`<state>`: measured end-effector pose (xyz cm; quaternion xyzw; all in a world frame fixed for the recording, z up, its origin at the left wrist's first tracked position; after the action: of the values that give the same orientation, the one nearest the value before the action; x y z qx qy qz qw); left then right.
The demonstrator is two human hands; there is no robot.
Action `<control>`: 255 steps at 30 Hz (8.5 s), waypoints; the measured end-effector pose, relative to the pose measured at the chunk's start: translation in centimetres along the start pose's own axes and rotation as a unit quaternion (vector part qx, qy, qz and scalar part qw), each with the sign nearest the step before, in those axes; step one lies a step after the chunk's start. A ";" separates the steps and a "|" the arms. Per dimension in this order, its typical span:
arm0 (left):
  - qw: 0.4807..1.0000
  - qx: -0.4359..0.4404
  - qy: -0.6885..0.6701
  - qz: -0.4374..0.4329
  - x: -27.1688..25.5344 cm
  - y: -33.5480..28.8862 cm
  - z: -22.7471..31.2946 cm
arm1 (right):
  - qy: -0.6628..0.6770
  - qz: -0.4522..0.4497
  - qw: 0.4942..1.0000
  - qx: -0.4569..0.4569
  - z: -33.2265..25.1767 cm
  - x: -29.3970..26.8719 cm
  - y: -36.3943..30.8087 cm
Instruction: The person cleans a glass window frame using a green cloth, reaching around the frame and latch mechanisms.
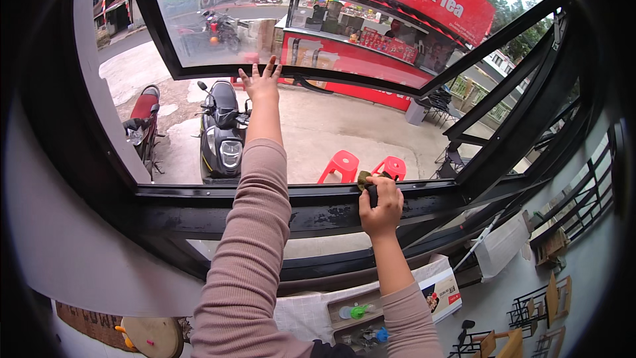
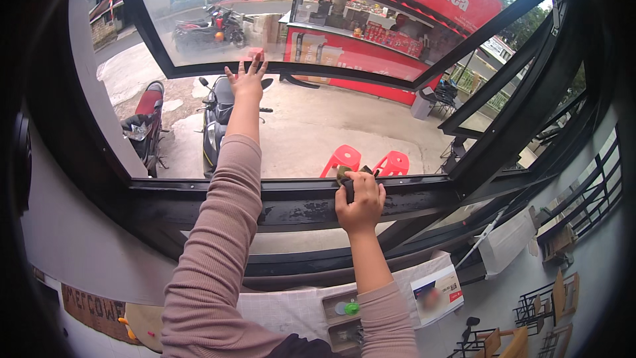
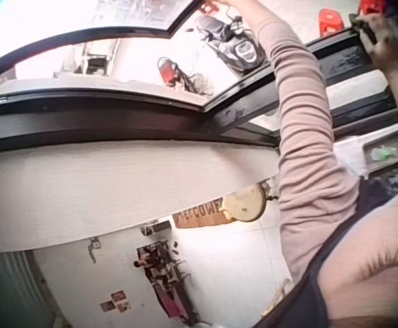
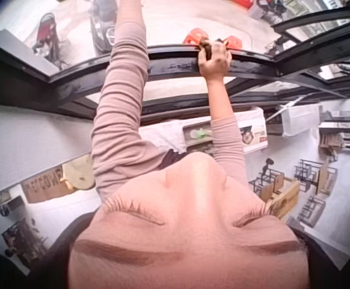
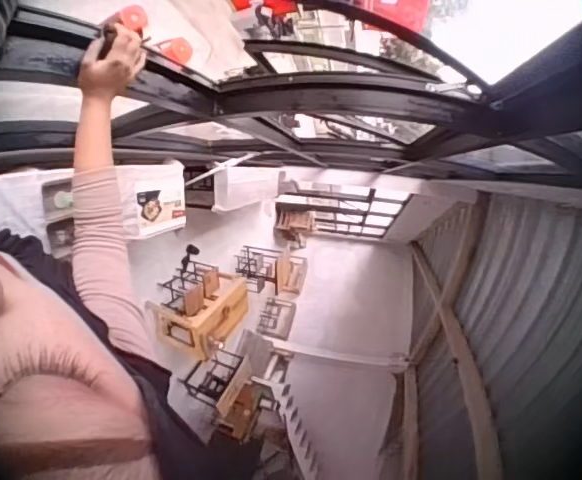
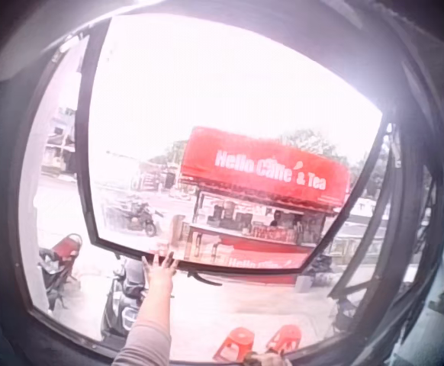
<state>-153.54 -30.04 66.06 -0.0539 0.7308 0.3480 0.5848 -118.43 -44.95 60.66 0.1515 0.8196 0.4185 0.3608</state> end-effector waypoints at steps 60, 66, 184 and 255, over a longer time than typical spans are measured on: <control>0.584 0.137 -0.786 0.152 -20.9 -38.2 -9.6 | -0.029 0.044 0.998 0.033 1.5 0.7 0.5; 0.807 0.367 -0.435 0.159 -14.3 -50.8 -9.4 | 0.516 0.089 0.795 0.306 -0.3 -6.9 -5.2; 0.154 0.022 -0.511 -0.846 -15.3 -149.6 159.3 | -0.033 0.673 0.407 0.617 125.2 -127.2 -96.0; 0.062 0.361 -0.102 -0.925 -24.6 -155.6 203.9 | -0.521 0.569 0.379 0.511 154.7 -130.9 -73.5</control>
<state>96.35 -38.52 3.62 -0.4329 0.0615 -0.7773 0.4524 87.41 -72.14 2.79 0.9262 0.2502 -0.1337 0.2484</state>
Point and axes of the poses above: each hand's wrist, its own y-axis towards the middle knuckle, its own x-axis out of the palm, z = x × y, the point moved 4 cm from there along y, towards the middle knuckle, and after that the axes turned 10 degrees about z, right-handed, at the moved point
